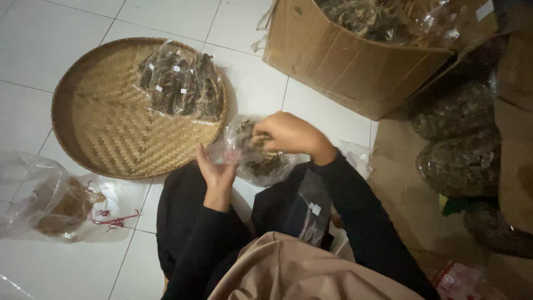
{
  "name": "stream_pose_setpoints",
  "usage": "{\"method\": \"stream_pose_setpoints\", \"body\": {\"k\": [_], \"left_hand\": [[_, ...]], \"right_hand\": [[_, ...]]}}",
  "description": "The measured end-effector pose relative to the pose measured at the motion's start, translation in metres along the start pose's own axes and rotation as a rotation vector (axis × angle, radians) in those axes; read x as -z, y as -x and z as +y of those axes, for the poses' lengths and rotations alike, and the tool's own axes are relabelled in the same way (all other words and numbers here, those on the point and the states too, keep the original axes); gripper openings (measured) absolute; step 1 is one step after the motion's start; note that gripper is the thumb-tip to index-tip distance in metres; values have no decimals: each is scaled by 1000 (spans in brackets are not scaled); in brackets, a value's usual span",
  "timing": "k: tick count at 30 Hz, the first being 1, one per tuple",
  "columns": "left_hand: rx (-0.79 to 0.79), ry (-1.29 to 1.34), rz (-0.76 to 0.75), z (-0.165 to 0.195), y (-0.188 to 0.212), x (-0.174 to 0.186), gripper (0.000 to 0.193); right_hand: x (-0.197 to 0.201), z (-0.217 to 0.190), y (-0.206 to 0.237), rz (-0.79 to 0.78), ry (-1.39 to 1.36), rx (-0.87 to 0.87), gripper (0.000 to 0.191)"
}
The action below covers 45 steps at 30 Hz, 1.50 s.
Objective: The person sits on the floor and packs dried goods from a large bag into small clear plastic bags. They place the filled bags into a woven tray and continue the process.
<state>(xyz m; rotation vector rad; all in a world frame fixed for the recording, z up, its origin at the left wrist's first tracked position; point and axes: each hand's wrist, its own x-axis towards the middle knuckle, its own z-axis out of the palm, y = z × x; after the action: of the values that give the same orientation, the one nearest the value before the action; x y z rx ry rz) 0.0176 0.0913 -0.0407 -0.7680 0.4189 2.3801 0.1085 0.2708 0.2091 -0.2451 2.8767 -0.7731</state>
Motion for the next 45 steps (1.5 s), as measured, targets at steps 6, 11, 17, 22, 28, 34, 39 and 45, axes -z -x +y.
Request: {"method": "stream_pose_setpoints", "body": {"k": [6,11,17,22,28,34,39,45], "left_hand": [[53,188,-281,9,3,-1,80],[-60,176,31,32,3,2,68],[-4,368,-190,42,3,6,73],[-13,317,-50,35,11,1,78],[-32,223,-313,42,19,0,74],[1,260,-244,28,1,11,75],[81,321,-548,29,-3,13,80],[-17,325,-212,15,0,-3,82]], "right_hand": [[-25,6,-17,405,-112,322,37],[-57,81,-29,102,-110,-221,33],[-178,137,-82,-63,191,14,38],[-202,145,-105,98,238,208,32],[-201,148,-114,2,407,-6,31],[-201,158,-94,193,326,151,26],[-154,136,-49,184,96,27,49],[-86,84,24,531,-387,-277,53]]}}
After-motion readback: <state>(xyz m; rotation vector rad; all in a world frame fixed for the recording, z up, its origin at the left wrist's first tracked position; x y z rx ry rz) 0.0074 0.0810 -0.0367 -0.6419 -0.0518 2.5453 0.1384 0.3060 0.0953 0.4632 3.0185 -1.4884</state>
